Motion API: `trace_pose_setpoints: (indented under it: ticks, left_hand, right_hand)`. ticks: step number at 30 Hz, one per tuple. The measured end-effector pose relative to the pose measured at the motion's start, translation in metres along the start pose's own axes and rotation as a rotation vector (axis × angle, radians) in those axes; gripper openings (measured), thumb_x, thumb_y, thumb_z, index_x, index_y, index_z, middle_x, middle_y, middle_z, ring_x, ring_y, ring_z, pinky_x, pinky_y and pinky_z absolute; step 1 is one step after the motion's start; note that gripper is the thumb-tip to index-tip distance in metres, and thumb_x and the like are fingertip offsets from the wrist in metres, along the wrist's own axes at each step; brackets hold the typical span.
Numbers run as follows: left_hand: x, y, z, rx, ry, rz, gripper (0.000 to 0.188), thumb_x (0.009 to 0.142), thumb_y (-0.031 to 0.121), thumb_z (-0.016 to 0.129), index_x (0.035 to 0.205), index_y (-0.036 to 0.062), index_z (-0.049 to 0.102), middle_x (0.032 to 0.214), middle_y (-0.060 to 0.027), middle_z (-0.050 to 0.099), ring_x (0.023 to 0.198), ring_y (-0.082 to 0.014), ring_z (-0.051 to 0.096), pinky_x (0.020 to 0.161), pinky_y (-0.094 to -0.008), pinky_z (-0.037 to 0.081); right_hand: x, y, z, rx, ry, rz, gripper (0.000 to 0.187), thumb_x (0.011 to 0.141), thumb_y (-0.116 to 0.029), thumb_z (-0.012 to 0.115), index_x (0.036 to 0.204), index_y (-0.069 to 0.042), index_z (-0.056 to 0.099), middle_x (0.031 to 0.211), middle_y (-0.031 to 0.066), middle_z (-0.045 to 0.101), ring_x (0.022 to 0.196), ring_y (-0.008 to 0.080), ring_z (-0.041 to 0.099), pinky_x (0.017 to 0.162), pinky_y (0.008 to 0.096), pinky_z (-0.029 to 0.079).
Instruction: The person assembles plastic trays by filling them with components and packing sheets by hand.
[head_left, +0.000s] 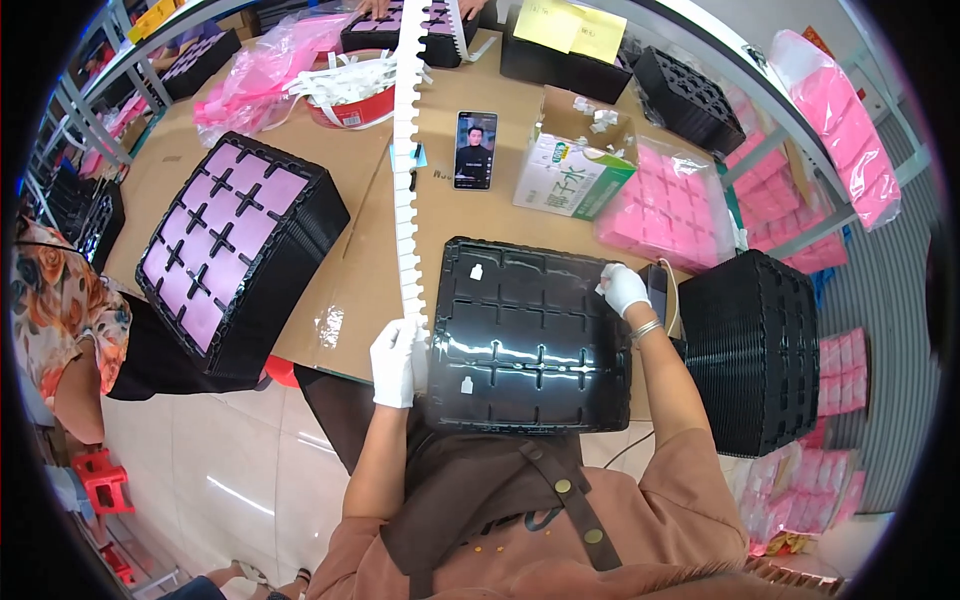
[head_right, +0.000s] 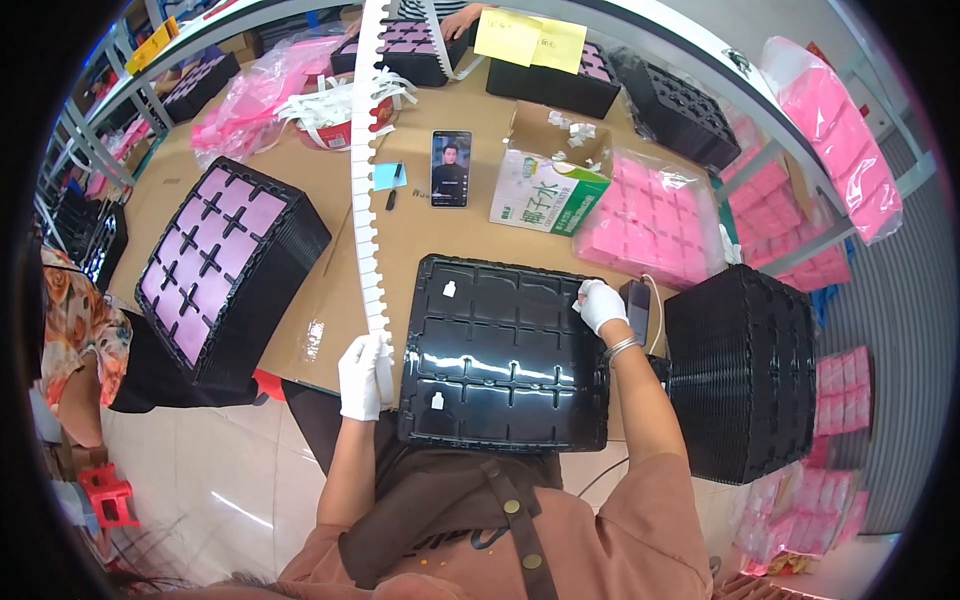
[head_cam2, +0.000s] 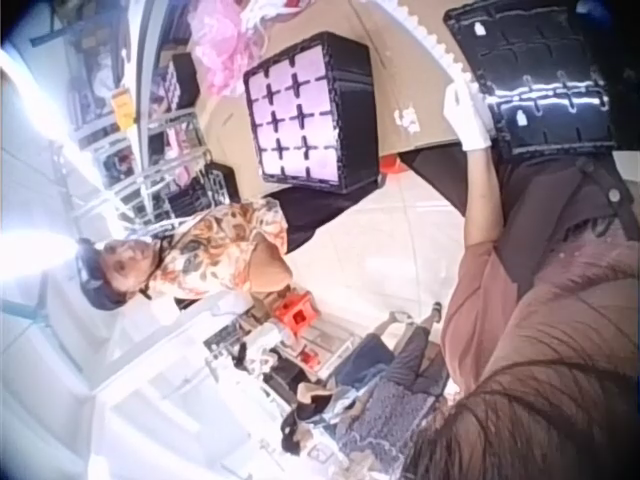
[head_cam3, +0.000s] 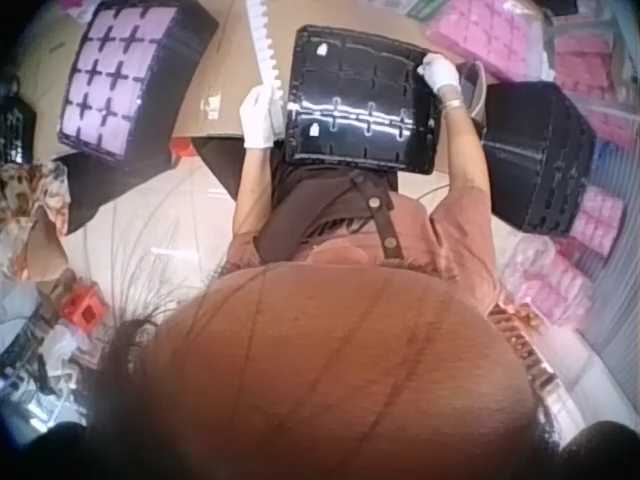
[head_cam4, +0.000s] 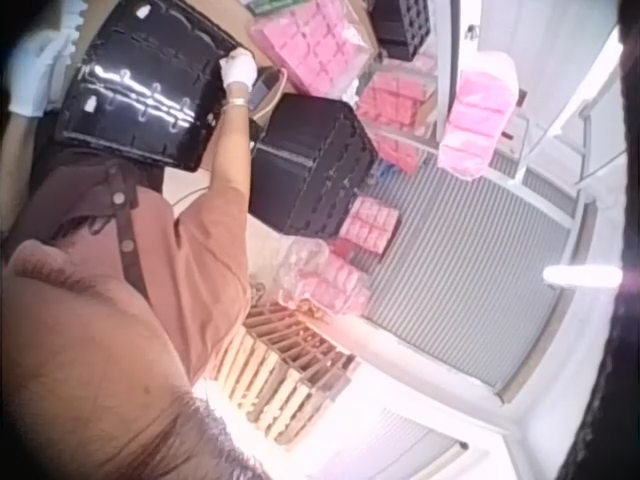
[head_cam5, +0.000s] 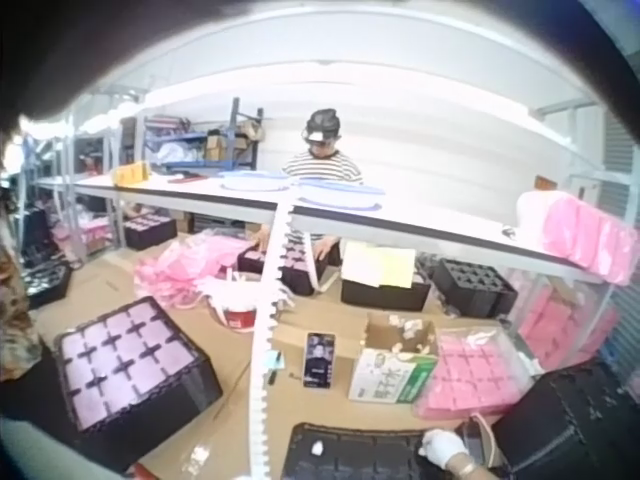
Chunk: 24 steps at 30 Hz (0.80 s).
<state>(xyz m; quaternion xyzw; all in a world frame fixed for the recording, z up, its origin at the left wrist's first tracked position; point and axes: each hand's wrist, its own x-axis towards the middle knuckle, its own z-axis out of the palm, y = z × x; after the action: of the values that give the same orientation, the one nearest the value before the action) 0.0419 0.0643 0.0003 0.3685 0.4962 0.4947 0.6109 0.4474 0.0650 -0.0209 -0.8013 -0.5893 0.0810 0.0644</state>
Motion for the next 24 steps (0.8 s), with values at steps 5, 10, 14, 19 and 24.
trace_pose_setpoints:
  ticks: [5, 10, 14, 19, 24]
  left_hand:
    - [0.001, 0.000, -0.002, 0.026, -0.013, 0.003, 0.024, 0.091, 0.023, 0.054, 0.090, 0.0014, 0.063, 0.074, -0.0013, 0.059, 0.064, -0.0074, 0.053, 0.058, -0.0210, 0.042]
    - [0.003, -0.001, 0.001, 0.012, -0.004, -0.006, 0.024, 0.090, 0.024, 0.055, 0.090, 0.0019, 0.064, 0.073, -0.0012, 0.058, 0.063, -0.0076, 0.052, 0.059, -0.0211, 0.042]
    - [0.003, -0.006, 0.000, 0.047, -0.010, 0.005, 0.024, 0.090, 0.024, 0.055, 0.090, 0.0022, 0.063, 0.072, -0.0010, 0.058, 0.063, -0.0077, 0.052, 0.058, -0.0209, 0.042]
    - [0.005, -0.010, 0.001, 0.037, -0.019, -0.007, 0.024, 0.090, 0.025, 0.055, 0.090, 0.0022, 0.063, 0.072, -0.0010, 0.058, 0.063, -0.0076, 0.052, 0.058, -0.0209, 0.042]
    - [0.006, -0.007, 0.001, 0.043, -0.005, -0.002, 0.024, 0.090, 0.025, 0.055, 0.090, 0.0021, 0.063, 0.072, -0.0011, 0.058, 0.063, -0.0077, 0.052, 0.059, -0.0209, 0.041]
  right_hand:
    - [-0.007, 0.001, 0.005, 0.349, 0.050, 0.167, 0.005, 0.071, -0.007, 0.063, 0.075, -0.005, 0.061, 0.077, 0.0189, 0.062, 0.074, 0.0348, 0.061, 0.069, 0.0394, 0.049]
    - [-0.008, 0.011, 0.007, 0.132, -0.034, 0.091, 0.009, 0.069, -0.010, 0.069, 0.073, -0.006, 0.062, 0.078, 0.0180, 0.063, 0.074, 0.0347, 0.061, 0.069, 0.0378, 0.049]
    - [-0.015, 0.003, -0.001, 0.135, 0.011, 0.130, 0.017, 0.069, -0.009, 0.071, 0.080, -0.001, 0.062, 0.076, 0.0167, 0.063, 0.072, 0.0311, 0.063, 0.069, 0.0352, 0.051]
    - [-0.009, 0.013, 0.013, 0.273, 0.004, 0.181, 0.016, 0.070, -0.006, 0.070, 0.082, 0.000, 0.060, 0.074, 0.0145, 0.064, 0.070, 0.0263, 0.063, 0.065, 0.0327, 0.051]
    - [-0.007, 0.023, 0.004, 0.826, -0.366, 0.123, 0.004, 0.075, -0.001, 0.059, 0.074, -0.004, 0.059, 0.071, 0.0138, 0.065, 0.057, 0.0187, 0.062, 0.045, 0.0288, 0.046]
